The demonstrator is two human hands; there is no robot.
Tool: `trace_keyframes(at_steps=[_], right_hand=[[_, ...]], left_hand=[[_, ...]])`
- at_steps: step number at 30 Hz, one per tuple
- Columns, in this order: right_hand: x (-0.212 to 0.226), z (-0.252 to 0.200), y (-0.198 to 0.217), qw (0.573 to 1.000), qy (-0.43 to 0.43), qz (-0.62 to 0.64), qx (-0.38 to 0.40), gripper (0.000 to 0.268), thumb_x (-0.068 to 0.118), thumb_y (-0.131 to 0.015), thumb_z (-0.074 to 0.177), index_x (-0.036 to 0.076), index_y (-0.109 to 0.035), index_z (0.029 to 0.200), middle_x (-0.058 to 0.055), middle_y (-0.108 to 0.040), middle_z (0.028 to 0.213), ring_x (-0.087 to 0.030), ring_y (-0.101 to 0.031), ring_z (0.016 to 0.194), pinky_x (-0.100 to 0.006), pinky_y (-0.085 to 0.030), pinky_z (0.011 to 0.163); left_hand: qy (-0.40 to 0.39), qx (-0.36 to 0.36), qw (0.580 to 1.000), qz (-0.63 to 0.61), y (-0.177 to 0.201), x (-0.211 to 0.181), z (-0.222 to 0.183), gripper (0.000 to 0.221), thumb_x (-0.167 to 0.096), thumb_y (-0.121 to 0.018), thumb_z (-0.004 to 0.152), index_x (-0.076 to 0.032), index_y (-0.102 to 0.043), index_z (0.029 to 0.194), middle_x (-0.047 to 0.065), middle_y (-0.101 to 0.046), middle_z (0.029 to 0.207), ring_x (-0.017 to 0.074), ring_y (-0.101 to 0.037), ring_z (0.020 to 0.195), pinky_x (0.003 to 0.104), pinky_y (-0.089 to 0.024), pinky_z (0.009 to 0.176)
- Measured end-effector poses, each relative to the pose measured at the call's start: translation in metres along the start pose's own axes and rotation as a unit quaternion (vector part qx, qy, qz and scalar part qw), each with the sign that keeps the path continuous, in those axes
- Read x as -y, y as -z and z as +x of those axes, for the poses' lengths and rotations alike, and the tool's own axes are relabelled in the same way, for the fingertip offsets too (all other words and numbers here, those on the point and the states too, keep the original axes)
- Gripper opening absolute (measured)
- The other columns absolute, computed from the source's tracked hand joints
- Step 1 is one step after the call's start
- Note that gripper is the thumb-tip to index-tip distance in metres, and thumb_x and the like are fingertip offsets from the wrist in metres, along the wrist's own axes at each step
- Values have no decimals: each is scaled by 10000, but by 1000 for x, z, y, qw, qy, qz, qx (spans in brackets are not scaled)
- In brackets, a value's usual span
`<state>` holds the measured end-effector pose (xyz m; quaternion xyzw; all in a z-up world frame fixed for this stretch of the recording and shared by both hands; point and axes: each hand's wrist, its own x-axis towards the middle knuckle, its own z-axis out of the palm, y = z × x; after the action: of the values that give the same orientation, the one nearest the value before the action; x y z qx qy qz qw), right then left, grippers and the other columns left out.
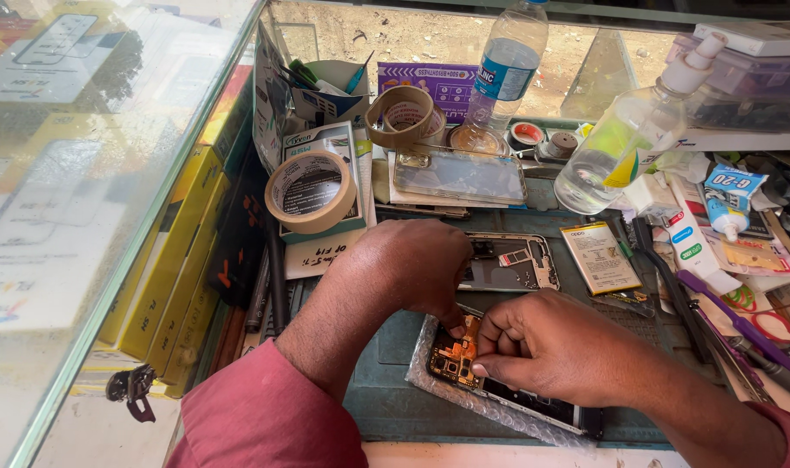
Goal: The person disassembles a smartphone, removes the battery and internal components, and prepares a new screen assembly by peeling off protective films. They handle the phone chassis, battery, and screen parts on a cluttered workbench.
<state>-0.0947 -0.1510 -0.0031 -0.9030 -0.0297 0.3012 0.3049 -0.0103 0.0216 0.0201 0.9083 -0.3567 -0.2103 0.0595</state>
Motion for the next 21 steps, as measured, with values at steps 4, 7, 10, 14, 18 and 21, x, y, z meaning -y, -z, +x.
trace_keyframes(at_steps=[4, 7, 10, 14, 18, 21], right_hand=[[-4, 0, -1, 1000, -4, 22, 14, 204, 243, -802, 856, 57, -734, 905, -15, -659, 571, -91, -511, 504, -303, -430, 506], [-11, 3, 1, 996, 8, 81, 33, 195, 218, -783, 863, 39, -734, 921, -18, -662, 598, -94, -520, 523, -297, -422, 506], [-17, 3, 6, 987, 27, 147, 51, 172, 182, -744, 857, 36, -747, 948, -12, -717, 663, -87, -608, 572, -274, -486, 540], [-24, -5, 17, 989, 87, 111, 38, 183, 205, -738, 886, 28, -756, 926, -32, -736, 717, -95, -628, 648, -284, -526, 598], [-21, -14, 25, 992, 120, -41, -13, 239, 291, -767, 846, 114, -782, 1005, -1, -797, 762, -130, -698, 685, -316, -544, 646], [-16, -18, 28, 989, 75, -114, -54, 342, 398, -804, 793, 169, -760, 1043, 1, -776, 815, -164, -704, 712, -341, -552, 679]], left_hand=[[-1, 1, 1000, 2, 0, 0, 0, 496, -431, -921, 625, -138, -787, 1003, 65, -779, 1011, 261, -745, 973, 428, -591, 839], [2, 6, 1000, 7, 1, -1, 0, 511, -445, -923, 629, -135, -783, 1009, 65, -773, 1021, 259, -742, 976, 424, -592, 847], [6, 8, 1000, -1, 2, -2, -2, 515, -448, -924, 622, -139, -782, 1009, 54, -773, 1016, 248, -743, 968, 420, -589, 847], [17, 11, 1000, -7, 3, -3, -4, 509, -439, -923, 626, -146, -775, 1014, 49, -775, 1001, 244, -746, 953, 420, -591, 832], [10, 7, 1000, -7, 3, -2, -3, 483, -434, -919, 633, -146, -785, 997, 54, -778, 979, 249, -745, 934, 425, -590, 806], [-5, 6, 1000, -22, 2, 2, -1, 463, -446, -917, 633, -127, -795, 945, 66, -784, 939, 255, -749, 902, 424, -589, 783]])
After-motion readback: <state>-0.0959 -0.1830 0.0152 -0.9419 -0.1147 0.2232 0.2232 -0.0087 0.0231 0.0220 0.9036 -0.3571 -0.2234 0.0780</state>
